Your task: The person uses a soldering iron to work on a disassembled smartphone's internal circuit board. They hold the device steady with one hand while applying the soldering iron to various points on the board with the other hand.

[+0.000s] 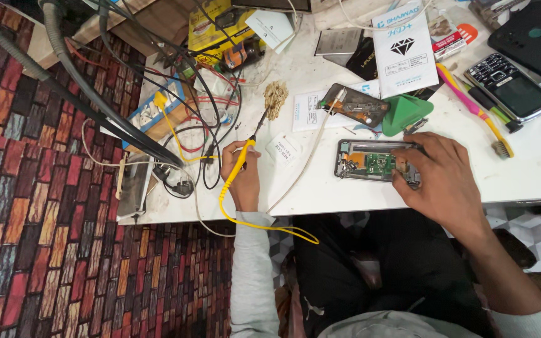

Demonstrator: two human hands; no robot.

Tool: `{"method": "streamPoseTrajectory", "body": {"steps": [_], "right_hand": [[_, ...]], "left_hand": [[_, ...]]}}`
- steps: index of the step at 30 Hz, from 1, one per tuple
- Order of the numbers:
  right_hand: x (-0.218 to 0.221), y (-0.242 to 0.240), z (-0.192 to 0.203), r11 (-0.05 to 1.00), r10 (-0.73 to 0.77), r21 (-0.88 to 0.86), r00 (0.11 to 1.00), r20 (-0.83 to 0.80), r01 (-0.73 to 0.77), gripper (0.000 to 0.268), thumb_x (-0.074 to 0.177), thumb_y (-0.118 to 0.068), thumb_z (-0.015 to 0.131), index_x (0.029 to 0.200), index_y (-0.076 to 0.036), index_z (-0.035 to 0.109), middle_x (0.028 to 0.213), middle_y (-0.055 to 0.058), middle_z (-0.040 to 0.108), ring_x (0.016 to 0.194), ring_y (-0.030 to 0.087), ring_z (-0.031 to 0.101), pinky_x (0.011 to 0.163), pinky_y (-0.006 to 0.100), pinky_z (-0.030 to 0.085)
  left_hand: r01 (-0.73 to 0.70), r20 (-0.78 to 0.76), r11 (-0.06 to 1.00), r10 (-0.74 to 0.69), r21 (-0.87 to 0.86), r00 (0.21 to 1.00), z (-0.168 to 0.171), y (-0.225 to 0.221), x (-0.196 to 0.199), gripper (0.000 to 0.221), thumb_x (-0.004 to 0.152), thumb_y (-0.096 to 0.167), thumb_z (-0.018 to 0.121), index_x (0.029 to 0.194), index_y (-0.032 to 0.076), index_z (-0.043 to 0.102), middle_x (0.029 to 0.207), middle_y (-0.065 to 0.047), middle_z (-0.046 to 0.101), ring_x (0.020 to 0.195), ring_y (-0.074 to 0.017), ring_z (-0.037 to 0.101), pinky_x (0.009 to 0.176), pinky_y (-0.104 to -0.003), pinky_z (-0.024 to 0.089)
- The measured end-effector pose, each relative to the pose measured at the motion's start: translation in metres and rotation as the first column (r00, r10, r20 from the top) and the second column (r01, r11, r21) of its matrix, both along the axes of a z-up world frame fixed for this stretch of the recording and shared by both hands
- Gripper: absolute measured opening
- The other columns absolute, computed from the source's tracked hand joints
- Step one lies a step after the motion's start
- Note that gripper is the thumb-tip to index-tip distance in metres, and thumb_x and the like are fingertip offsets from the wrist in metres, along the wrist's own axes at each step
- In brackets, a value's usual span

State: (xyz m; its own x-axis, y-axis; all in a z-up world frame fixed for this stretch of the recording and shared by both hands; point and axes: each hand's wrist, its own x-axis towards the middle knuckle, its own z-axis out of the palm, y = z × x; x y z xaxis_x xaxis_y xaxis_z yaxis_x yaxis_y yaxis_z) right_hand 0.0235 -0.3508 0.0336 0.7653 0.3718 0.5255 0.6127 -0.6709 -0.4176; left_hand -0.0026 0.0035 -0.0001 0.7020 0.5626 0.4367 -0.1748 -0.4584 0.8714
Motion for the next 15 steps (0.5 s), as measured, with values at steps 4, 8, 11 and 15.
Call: {"method": "streamPoseTrajectory", "body": {"steps": [4,8,11,15], "right_hand": [[-0.0001,-0.0007,-0.0013,1.000,-0.001,-0.011,1.000,-0.009,0.000,0.031,0.081,-0.025,0.073,0.107,-0.007,0.073,0.131,0.012,0.063,0.134,0.029,0.053,0.114,0.045,0.036],[0.0011,-0.0009,-0.0035,1.000,-0.009,-0.026,1.000,-0.016,0.008,0.033,0.081,-0.025,0.073,0.108,-0.006,0.074,0.131,0.013,0.063,0.133,0.029,0.053,0.115,0.045,0.036],[0.0012,-0.0010,-0.0040,1.000,-0.010,-0.028,1.000,-0.017,0.010,0.034,0.081,-0.025,0.072,0.108,-0.005,0.074,0.131,0.013,0.063,0.133,0.029,0.053,0.114,0.046,0.036],[0.0004,-0.0011,-0.0029,1.000,-0.004,-0.019,1.000,-0.014,0.004,0.033,0.081,-0.024,0.073,0.108,-0.006,0.074,0.130,0.013,0.063,0.132,0.030,0.053,0.113,0.046,0.037]], "left_hand": [[-0.009,-0.015,1.000,0.010,0.018,1.000,-0.0014,0.0020,0.0000,0.016,0.100,0.011,0.064,0.112,0.001,0.058,0.083,-0.006,0.076,0.072,-0.0087,0.062,0.068,-0.023,0.047],[0.003,0.020,1.000,-0.003,0.007,1.000,-0.0042,0.0024,-0.0002,0.017,0.101,0.012,0.065,0.112,0.002,0.059,0.083,-0.006,0.075,0.075,-0.0084,0.065,0.071,-0.023,0.049],[-0.012,0.016,1.000,0.011,0.022,1.000,-0.0055,0.0038,0.0004,0.016,0.101,0.013,0.066,0.112,0.002,0.059,0.083,-0.005,0.076,0.075,-0.0073,0.065,0.070,-0.023,0.048],[-0.044,0.023,0.995,0.046,-0.084,0.999,-0.0052,0.0049,-0.0002,0.017,0.102,0.012,0.066,0.113,0.002,0.060,0.083,-0.006,0.075,0.069,-0.0065,0.054,0.064,-0.022,0.041]]}}
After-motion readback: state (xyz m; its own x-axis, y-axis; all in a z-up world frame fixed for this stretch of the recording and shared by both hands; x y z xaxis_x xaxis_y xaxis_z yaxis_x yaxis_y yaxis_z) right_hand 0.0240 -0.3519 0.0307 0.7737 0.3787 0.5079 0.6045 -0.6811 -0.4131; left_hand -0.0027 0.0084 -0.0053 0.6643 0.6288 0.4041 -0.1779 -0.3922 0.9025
